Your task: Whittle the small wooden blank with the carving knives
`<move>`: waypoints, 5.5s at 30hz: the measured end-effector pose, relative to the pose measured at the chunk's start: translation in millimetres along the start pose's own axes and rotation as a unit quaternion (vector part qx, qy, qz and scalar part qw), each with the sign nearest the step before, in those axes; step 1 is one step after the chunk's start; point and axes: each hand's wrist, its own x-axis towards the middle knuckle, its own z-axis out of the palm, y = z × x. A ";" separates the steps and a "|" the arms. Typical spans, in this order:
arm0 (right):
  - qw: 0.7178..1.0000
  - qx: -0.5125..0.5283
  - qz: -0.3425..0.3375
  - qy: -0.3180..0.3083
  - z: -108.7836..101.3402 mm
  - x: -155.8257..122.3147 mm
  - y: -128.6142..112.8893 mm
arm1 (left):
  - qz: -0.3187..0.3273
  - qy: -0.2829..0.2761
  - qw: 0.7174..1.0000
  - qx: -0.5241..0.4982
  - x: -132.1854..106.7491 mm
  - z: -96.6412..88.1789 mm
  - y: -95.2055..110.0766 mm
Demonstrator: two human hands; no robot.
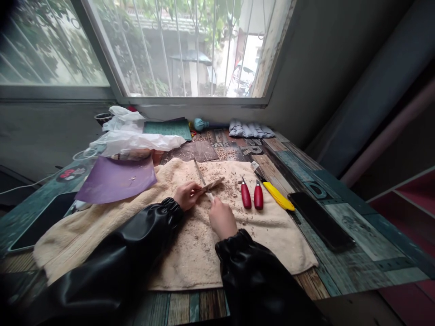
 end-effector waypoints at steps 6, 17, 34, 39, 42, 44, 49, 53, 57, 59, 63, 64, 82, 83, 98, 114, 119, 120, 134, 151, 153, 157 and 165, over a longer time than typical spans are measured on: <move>1.000 0.011 -0.014 -0.009 -0.8 -13.7 4.1 | -0.080 0.058 0.993 0.063 2.5 3.5 2.3; 1.000 -0.011 0.004 -0.007 1.8 6.0 -6.4 | -0.025 0.008 1.000 0.004 2.1 -1.9 1.0; 1.000 -0.009 0.002 -0.015 0.0 1.4 1.2 | -0.017 -0.009 1.000 0.007 0.6 -4.9 -8.0; 1.000 -0.011 0.003 -0.022 2.4 5.9 -2.7 | -0.036 0.020 0.999 0.027 -0.5 -1.3 -5.3; 0.999 -0.021 -0.001 -0.027 -0.5 3.0 -2.5 | -0.049 0.029 0.998 0.025 -0.2 -0.6 -3.7; 0.999 -0.023 -0.008 -0.032 -5.3 5.5 -4.1 | -0.057 0.032 0.998 0.019 0.9 -1.4 -3.3; 0.999 -0.019 -0.036 -0.023 -18.0 20.2 -8.9 | -0.077 0.030 0.997 -0.001 5.6 -4.1 -4.7; 0.999 -0.011 -0.049 -0.006 -14.7 24.9 -4.8 | -0.081 0.011 0.997 -0.001 7.9 -4.9 -6.5; 0.994 0.072 -0.079 0.004 -4.5 21.5 4.5 | -0.090 -0.006 0.996 -0.008 8.6 -5.5 -7.6; 0.980 0.178 -0.073 -0.048 -1.4 19.1 6.6 | -0.107 -0.006 0.994 -0.020 9.1 -6.0 -7.8; 0.892 0.412 0.011 -0.187 -0.4 14.9 3.6 | -0.138 0.010 0.989 -0.045 10.9 -7.3 -6.7; 0.872 0.447 0.026 -0.199 -0.6 14.3 2.3 | -0.140 0.014 0.989 -0.049 11.2 -7.6 -6.1; 0.913 0.390 -0.030 -0.112 0.4 13.2 6.8 | -0.137 0.008 0.989 -0.055 10.2 -5.8 -6.1; 0.931 0.353 -0.050 -0.079 0.6 13.2 7.6 | -0.138 0.006 0.989 -0.054 10.2 -5.6 -6.2; 0.968 0.210 -0.123 0.057 5.6 10.9 7.5 | -0.162 -0.018 0.986 -0.039 9.6 -10.3 -0.9; 0.989 0.100 -0.104 0.017 -8.2 9.2 9.1 | -0.092 0.026 0.994 -0.045 8.6 -4.5 -7.6; 0.996 0.045 -0.074 -0.025 -18.0 9.0 14.5 | -0.067 0.022 0.997 -0.035 8.4 -4.6 -5.7; 0.996 0.042 -0.072 -0.025 -19.3 9.0 15.3 | -0.060 0.024 0.997 -0.034 8.5 -4.8 -5.0; 0.998 -0.006 -0.053 -0.031 -33.7 3.6 12.4 | -0.036 0.019 0.998 -0.052 7.4 -4.2 1.1; 0.998 -0.024 -0.055 -0.032 -30.1 6.3 15.2 | -0.055 -0.024 0.994 -0.088 7.1 -10.2 0.6; 0.998 -0.029 -0.054 -0.028 -29.2 6.2 14.3 | -0.056 -0.030 0.994 -0.087 7.0 -10.8 -0.7; 0.998 -0.020 -0.052 -0.013 -24.4 7.6 9.9 | -0.044 -0.038 0.995 -0.087 6.6 -10.5 0.0; 0.999 -0.016 -0.047 -0.001 -21.6 3.3 1.2 | -0.072 0.033 0.996 0.049 4.9 -2.3 8.6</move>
